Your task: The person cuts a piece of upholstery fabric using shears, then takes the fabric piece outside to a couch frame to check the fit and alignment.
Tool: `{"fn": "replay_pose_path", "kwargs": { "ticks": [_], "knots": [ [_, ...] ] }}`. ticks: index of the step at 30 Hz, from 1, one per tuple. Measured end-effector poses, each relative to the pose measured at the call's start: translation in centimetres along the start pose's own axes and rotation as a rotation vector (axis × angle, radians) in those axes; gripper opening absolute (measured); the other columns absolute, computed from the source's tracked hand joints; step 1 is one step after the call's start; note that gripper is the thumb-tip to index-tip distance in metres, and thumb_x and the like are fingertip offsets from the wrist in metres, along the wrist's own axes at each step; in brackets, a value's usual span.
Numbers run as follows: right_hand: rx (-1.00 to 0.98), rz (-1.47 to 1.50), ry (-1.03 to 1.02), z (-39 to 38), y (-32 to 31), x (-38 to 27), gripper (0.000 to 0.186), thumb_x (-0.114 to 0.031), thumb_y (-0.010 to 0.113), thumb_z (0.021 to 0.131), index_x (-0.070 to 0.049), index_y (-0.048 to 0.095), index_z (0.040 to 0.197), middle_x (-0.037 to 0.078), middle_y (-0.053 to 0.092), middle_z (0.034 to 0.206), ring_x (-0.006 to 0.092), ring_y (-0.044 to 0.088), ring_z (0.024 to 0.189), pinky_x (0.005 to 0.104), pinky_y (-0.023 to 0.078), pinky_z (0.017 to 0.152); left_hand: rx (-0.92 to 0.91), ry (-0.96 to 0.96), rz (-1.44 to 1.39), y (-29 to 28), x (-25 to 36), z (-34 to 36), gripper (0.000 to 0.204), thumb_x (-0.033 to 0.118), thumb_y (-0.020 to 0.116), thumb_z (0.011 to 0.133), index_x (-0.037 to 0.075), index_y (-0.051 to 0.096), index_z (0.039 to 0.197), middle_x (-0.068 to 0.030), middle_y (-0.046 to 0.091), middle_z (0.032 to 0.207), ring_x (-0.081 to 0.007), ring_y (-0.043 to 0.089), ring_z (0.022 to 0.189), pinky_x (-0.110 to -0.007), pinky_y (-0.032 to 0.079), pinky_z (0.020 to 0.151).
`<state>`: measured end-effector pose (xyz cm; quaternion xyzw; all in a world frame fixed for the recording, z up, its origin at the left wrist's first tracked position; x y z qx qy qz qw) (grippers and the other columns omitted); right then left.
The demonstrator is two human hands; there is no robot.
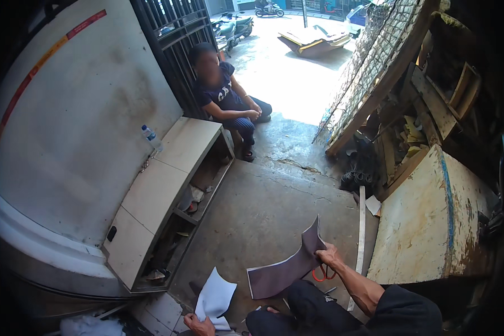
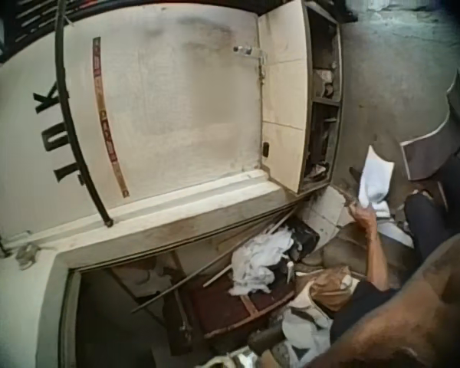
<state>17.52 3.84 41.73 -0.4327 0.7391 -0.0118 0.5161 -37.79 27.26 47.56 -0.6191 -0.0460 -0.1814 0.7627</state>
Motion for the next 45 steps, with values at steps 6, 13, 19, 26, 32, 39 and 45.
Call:
{"fn": "replay_pose_path", "kwargs": {
  "ticks": [6,13,19,26,32,39,45],
  "knots": [
    [-0.184,0.082,-0.081,-12.0,-4.4,-20.4,0.042,-0.021,0.065,0.074,-0.003,0.068,0.112,0.011,0.071,0.088,0.0209,0.067,0.081,0.0342,0.052,0.075,-0.202,-0.037,-0.291,-16.6,15.5,0.3,0.045,-0.001,0.067,0.060,-0.001,0.054,0.103,-0.0204,0.058,0.098,-0.0433,0.057,0.099,-0.049,0.046,0.087],
    [-0.348,0.280,-0.297,-22.3,-11.2,-34.1,0.040,-0.020,0.068,0.077,-0.005,0.066,0.114,0.006,0.069,0.084,0.0134,0.064,0.077,0.0316,0.053,0.071,-0.649,0.526,-0.701,-26.1,42.2,2.5,0.078,0.024,0.078,0.075,0.006,0.042,0.141,-0.0259,0.060,0.123,-0.0453,0.060,0.112,-0.047,0.050,0.092],
    [-0.437,0.436,-0.357,-21.2,-19.6,-36.8,0.034,-0.017,0.070,0.083,-0.004,0.063,0.114,0.002,0.065,0.080,0.0101,0.060,0.067,0.0293,0.050,0.058,-0.713,0.800,-0.757,-26.3,58.9,2.8,0.084,0.019,0.078,0.076,0.006,0.032,0.144,-0.0249,0.059,0.123,-0.0436,0.063,0.108,-0.047,0.051,0.088],
    [-0.401,0.373,-0.445,-18.1,-33.9,-39.3,0.055,-0.038,0.077,0.083,-0.005,0.062,0.123,0.003,0.068,0.096,0.0120,0.061,0.088,0.0286,0.050,0.077,-0.613,0.660,-0.775,-22.9,69.9,3.8,0.040,0.021,0.065,0.086,0.002,0.060,0.121,-0.0233,0.070,0.093,-0.0378,0.070,0.091,-0.043,0.054,0.075],
    [0.444,0.226,-0.164,-13.0,-49.8,-17.5,0.061,-0.055,0.072,0.082,-0.007,0.066,0.119,0.009,0.068,0.090,0.0200,0.065,0.083,0.0382,0.051,0.080,-0.826,0.703,-0.916,-20.9,75.9,2.6,0.038,0.028,0.062,0.093,-0.005,0.064,0.114,-0.0171,0.072,0.092,-0.0167,0.066,0.090,-0.031,0.050,0.074],
    [0.860,0.011,0.608,-17.0,-58.8,5.9,0.075,-0.047,0.075,0.078,-0.007,0.051,0.136,0.018,0.068,0.096,0.0330,0.067,0.092,0.0457,0.052,0.084,-1.042,0.671,-0.599,-18.1,79.9,2.4,0.041,0.034,0.065,0.091,-0.004,0.067,0.107,-0.0046,0.069,0.092,-0.0117,0.060,0.085,-0.029,0.047,0.075],
    [0.753,0.158,-0.168,-18.0,-55.0,-12.1,0.110,-0.052,0.083,0.067,-0.008,0.030,0.152,0.019,0.026,0.156,0.0373,0.027,0.144,0.0456,0.028,0.117,-1.276,0.818,-0.787,-17.1,87.1,0.0,0.024,0.008,0.060,0.086,-0.004,0.066,0.106,-0.0036,0.068,0.094,-0.0132,0.060,0.086,-0.028,0.047,0.080]
  ]
}}
Point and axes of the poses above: each hand's wrist, its own z-axis towards the middle knuckle, its own y-axis out of the palm, x = y × z, the point moved 10 cm from there along z, towards the middle knuckle
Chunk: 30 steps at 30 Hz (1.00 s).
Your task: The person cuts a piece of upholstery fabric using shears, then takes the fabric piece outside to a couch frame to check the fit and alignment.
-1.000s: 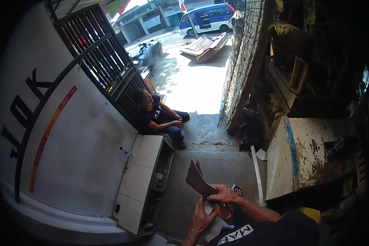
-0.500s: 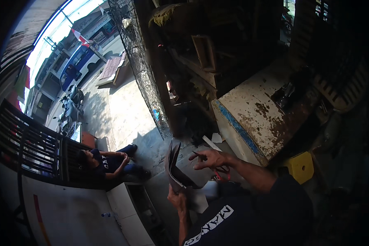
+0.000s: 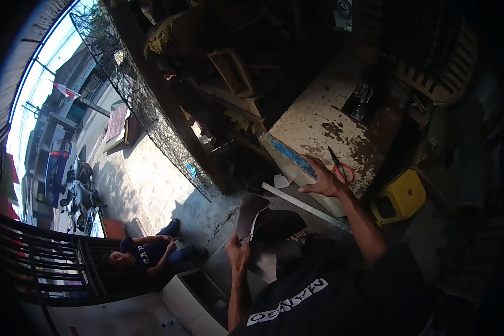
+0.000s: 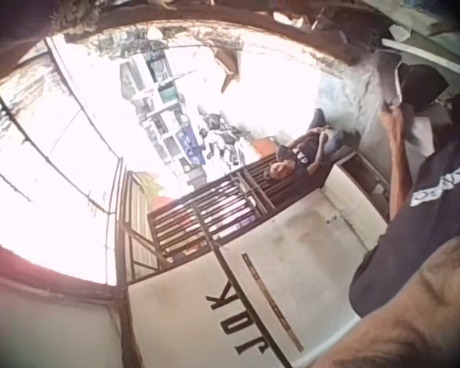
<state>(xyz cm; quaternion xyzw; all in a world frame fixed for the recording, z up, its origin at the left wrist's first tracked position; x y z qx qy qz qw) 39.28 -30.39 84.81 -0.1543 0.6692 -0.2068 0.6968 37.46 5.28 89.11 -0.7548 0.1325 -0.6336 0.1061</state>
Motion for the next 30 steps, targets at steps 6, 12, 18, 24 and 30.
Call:
{"fn": "replay_pose_path", "kwargs": {
  "ticks": [6,12,18,24,30],
  "knots": [
    [-0.109,-0.268,-0.262,-2.8,3.1,-14.8,0.113,-0.041,0.085,0.066,-0.013,0.022,0.155,0.013,0.022,0.160,0.0347,0.023,0.148,0.0510,0.021,0.120,-0.438,0.288,0.346,6.0,6.0,1.3,0.032,0.009,0.060,0.075,0.005,0.065,0.107,-0.0206,0.065,0.079,-0.0310,0.069,0.074,-0.036,0.051,0.072],
    [-0.218,-0.127,-0.397,-0.4,5.2,-21.0,0.037,-0.011,0.070,0.079,-0.010,0.069,0.116,0.012,0.072,0.104,0.0296,0.067,0.106,0.0405,0.051,0.095,-0.385,0.424,0.337,4.0,7.4,2.3,0.026,0.015,0.065,0.080,0.005,0.064,0.104,-0.0220,0.067,0.083,-0.0409,0.067,0.078,-0.043,0.051,0.068],
    [-0.362,-0.105,-0.341,-0.7,10.6,-23.2,0.031,-0.007,0.068,0.080,-0.008,0.071,0.111,0.015,0.073,0.098,0.0295,0.072,0.088,0.0362,0.056,0.078,-0.321,0.258,0.337,-1.8,1.3,2.0,0.031,0.022,0.067,0.084,0.008,0.065,0.112,-0.0213,0.068,0.093,-0.0392,0.067,0.086,-0.042,0.051,0.074],
    [-0.628,-0.186,-0.360,1.0,18.1,-25.9,0.041,-0.007,0.063,0.077,-0.015,0.070,0.116,0.018,0.070,0.087,0.0344,0.070,0.079,0.0388,0.054,0.074,-0.176,-0.063,0.114,-9.1,-5.8,0.3,0.028,0.022,0.068,0.089,0.005,0.070,0.112,-0.0099,0.073,0.094,-0.0153,0.066,0.088,-0.033,0.050,0.082],
    [-0.748,-0.270,-0.459,7.0,22.6,-27.3,0.044,-0.008,0.063,0.074,-0.019,0.071,0.116,0.018,0.070,0.085,0.0348,0.070,0.077,0.0416,0.054,0.073,-0.082,-0.138,0.089,-12.8,-6.5,4.1,0.035,0.032,0.070,0.090,0.003,0.071,0.110,-0.0118,0.073,0.096,-0.0196,0.068,0.090,-0.033,0.050,0.084]
  ]
}}
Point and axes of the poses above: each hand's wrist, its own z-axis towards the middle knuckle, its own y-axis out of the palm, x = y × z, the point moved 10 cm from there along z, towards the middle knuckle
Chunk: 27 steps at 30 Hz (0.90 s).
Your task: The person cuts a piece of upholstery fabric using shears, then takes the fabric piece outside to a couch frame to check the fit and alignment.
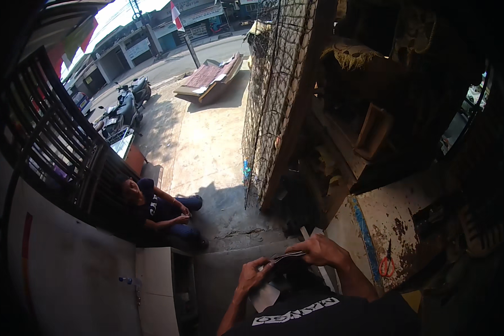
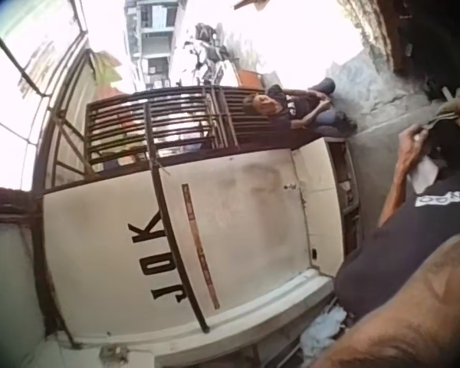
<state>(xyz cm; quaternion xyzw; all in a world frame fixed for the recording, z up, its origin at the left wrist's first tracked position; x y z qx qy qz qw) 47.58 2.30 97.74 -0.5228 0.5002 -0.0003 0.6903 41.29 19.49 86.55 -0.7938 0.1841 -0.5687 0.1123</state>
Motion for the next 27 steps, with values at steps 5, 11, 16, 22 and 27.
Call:
{"fn": "replay_pose_path", "kwargs": {
  "ticks": [5,11,16,22,27],
  "knots": [
    [-0.033,0.030,-0.045,8.8,-2.1,2.4,0.042,-0.009,0.064,0.075,-0.017,0.071,0.116,0.018,0.071,0.089,0.0343,0.070,0.082,0.0402,0.055,0.075,0.141,0.051,0.053,-4.9,-0.1,7.6,0.033,0.037,0.066,0.090,0.011,0.072,0.110,-0.0152,0.073,0.096,-0.0300,0.071,0.091,-0.038,0.052,0.081],
    [-0.174,-0.036,-0.088,22.4,-5.7,2.1,0.039,-0.014,0.064,0.077,-0.018,0.071,0.115,0.019,0.070,0.088,0.0367,0.068,0.082,0.0440,0.055,0.077,0.304,0.083,0.111,-12.5,2.3,15.2,0.029,0.028,0.065,0.088,0.011,0.070,0.111,-0.0193,0.071,0.096,-0.0362,0.069,0.092,-0.042,0.052,0.079],
    [-0.397,-0.185,-0.326,32.2,-3.5,-0.3,0.047,-0.012,0.064,0.076,-0.022,0.068,0.122,0.021,0.069,0.085,0.0379,0.068,0.081,0.0473,0.054,0.080,0.417,-0.018,-0.166,-18.5,-1.5,18.7,0.037,0.020,0.064,0.084,0.012,0.069,0.120,-0.0113,0.073,0.108,-0.0248,0.072,0.094,-0.034,0.054,0.083],
    [-0.486,-0.143,-0.384,43.1,1.1,1.5,0.050,-0.013,0.066,0.072,-0.021,0.068,0.122,0.021,0.069,0.087,0.0404,0.066,0.078,0.0488,0.053,0.075,0.525,-0.116,-0.146,-24.2,-8.0,24.1,0.032,0.026,0.068,0.084,0.010,0.074,0.110,-0.0109,0.074,0.104,-0.0208,0.071,0.094,-0.033,0.053,0.084],
    [-0.462,-0.084,-0.338,55.0,5.4,4.9,0.044,-0.015,0.063,0.080,-0.025,0.068,0.122,0.020,0.070,0.087,0.0406,0.067,0.080,0.0485,0.054,0.078,0.496,-0.048,-0.170,-32.8,-14.0,33.5,0.028,0.018,0.067,0.084,0.007,0.074,0.109,-0.0121,0.074,0.105,-0.0199,0.070,0.098,-0.032,0.052,0.088]
  ]
}}
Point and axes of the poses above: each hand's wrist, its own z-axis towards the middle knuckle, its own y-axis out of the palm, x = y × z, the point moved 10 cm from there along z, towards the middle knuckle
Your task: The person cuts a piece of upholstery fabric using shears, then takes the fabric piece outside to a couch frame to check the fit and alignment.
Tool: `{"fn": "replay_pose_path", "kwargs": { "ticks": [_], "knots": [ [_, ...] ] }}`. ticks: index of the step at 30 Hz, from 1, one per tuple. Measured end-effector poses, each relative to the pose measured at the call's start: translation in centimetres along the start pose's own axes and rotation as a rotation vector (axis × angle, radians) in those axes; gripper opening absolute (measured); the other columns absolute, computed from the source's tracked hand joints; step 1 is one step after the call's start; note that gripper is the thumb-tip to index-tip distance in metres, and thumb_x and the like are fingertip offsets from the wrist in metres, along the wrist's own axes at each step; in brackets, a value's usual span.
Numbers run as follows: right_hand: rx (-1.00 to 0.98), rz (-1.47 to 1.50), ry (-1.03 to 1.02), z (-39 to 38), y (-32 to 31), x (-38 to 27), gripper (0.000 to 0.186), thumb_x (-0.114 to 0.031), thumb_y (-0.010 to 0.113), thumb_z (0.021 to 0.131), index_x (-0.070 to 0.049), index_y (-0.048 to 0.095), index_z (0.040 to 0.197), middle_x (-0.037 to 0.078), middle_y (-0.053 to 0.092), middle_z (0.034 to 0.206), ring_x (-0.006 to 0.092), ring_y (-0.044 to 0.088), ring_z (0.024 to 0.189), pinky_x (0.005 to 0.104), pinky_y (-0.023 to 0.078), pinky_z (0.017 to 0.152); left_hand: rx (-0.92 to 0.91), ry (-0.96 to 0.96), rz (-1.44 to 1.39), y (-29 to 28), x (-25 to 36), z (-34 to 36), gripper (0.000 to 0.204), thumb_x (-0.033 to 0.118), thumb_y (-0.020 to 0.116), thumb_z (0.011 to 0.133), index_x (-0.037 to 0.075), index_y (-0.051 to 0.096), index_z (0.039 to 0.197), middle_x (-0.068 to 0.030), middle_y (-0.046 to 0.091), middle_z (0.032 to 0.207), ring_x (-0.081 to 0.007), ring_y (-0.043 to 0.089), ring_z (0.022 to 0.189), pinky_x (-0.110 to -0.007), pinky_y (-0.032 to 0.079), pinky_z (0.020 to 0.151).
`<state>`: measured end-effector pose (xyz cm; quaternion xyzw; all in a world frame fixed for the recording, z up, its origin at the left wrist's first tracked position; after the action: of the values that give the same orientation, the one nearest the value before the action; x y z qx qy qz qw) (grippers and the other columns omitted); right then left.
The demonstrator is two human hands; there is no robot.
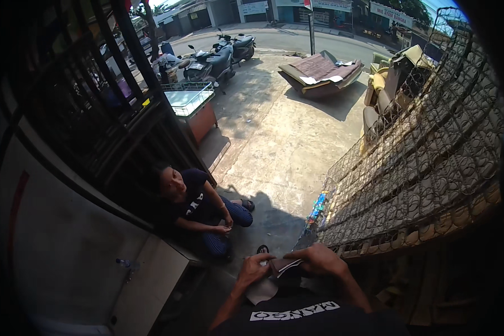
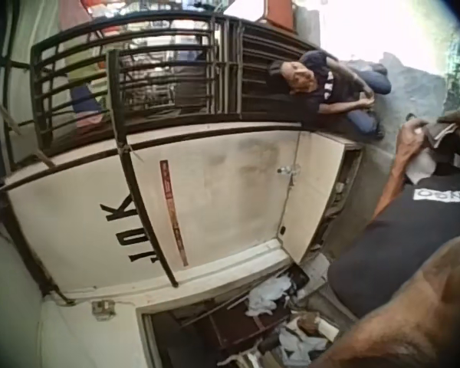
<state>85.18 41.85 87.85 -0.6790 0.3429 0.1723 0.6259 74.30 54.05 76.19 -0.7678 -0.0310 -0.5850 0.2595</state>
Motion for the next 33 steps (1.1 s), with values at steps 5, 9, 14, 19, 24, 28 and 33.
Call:
{"fn": "replay_pose_path", "kwargs": {
  "ticks": [5,9,14,19,24,28,33],
  "knots": [
    [0.042,0.000,0.049,13.5,-1.8,7.5,0.046,-0.013,0.062,0.080,-0.023,0.068,0.124,0.020,0.070,0.097,0.0389,0.068,0.086,0.0472,0.053,0.083,-0.066,0.046,0.133,-4.7,-4.5,15.3,0.028,0.021,0.066,0.085,0.006,0.073,0.108,-0.0133,0.074,0.099,-0.0219,0.072,0.093,-0.032,0.055,0.081],
    [0.179,0.211,0.199,19.6,-7.0,12.2,0.045,-0.011,0.065,0.080,-0.022,0.068,0.124,0.020,0.071,0.098,0.0370,0.069,0.088,0.0421,0.054,0.081,-0.141,0.227,0.269,-8.7,-0.6,26.6,0.027,0.020,0.065,0.087,0.009,0.072,0.110,-0.0133,0.074,0.099,-0.0243,0.073,0.092,-0.031,0.055,0.080],
    [0.318,0.217,0.191,27.0,-14.1,17.3,0.040,-0.007,0.068,0.080,-0.017,0.070,0.119,0.017,0.072,0.095,0.0327,0.072,0.087,0.0367,0.055,0.078,-0.326,0.164,0.242,-11.4,0.2,38.2,0.025,0.021,0.065,0.089,0.009,0.072,0.109,-0.0121,0.074,0.098,-0.0253,0.072,0.089,-0.033,0.055,0.080],
    [0.288,0.170,0.202,38.6,-20.7,27.6,0.042,-0.018,0.077,0.074,-0.019,0.072,0.115,0.017,0.072,0.090,0.0332,0.071,0.084,0.0381,0.056,0.074,-0.250,0.146,0.103,-11.5,-0.5,53.1,0.029,0.028,0.065,0.091,0.009,0.071,0.111,-0.0118,0.073,0.095,-0.0216,0.070,0.089,-0.035,0.053,0.079],
    [0.110,0.020,0.102,53.3,-30.5,30.1,0.040,-0.013,0.074,0.073,-0.018,0.073,0.113,0.016,0.071,0.088,0.0332,0.071,0.080,0.0383,0.057,0.071,0.006,0.183,0.096,-17.0,1.5,64.3,0.026,0.029,0.062,0.092,0.008,0.071,0.106,-0.0130,0.072,0.088,-0.0228,0.071,0.084,-0.037,0.054,0.074],
    [0.035,-0.121,-0.006,64.3,-36.1,30.5,0.042,-0.003,0.067,0.071,-0.016,0.073,0.111,0.015,0.072,0.089,0.0330,0.071,0.078,0.0379,0.057,0.071,0.047,0.120,-0.010,-22.6,2.5,72.8,0.025,0.028,0.061,0.092,0.007,0.071,0.102,-0.0129,0.072,0.088,-0.0250,0.070,0.081,-0.036,0.054,0.074],
    [-0.048,-0.132,-0.127,76.3,-38.5,33.0,0.045,-0.008,0.075,0.067,-0.012,0.073,0.111,0.015,0.073,0.092,0.0307,0.072,0.085,0.0355,0.058,0.075,0.166,0.158,0.070,-28.2,-0.3,85.1,0.027,0.014,0.057,0.077,0.006,0.071,0.098,-0.0195,0.071,0.092,-0.0367,0.069,0.089,-0.043,0.053,0.079]
  ]
}}
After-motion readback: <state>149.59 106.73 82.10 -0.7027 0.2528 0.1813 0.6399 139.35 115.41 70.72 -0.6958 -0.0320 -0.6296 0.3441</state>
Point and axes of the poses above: each hand's wrist, its own z-axis towards the middle knuckle, its own y-axis out of the palm, x = y × z, the point moved 10 cm from there along z, towards the middle knuckle
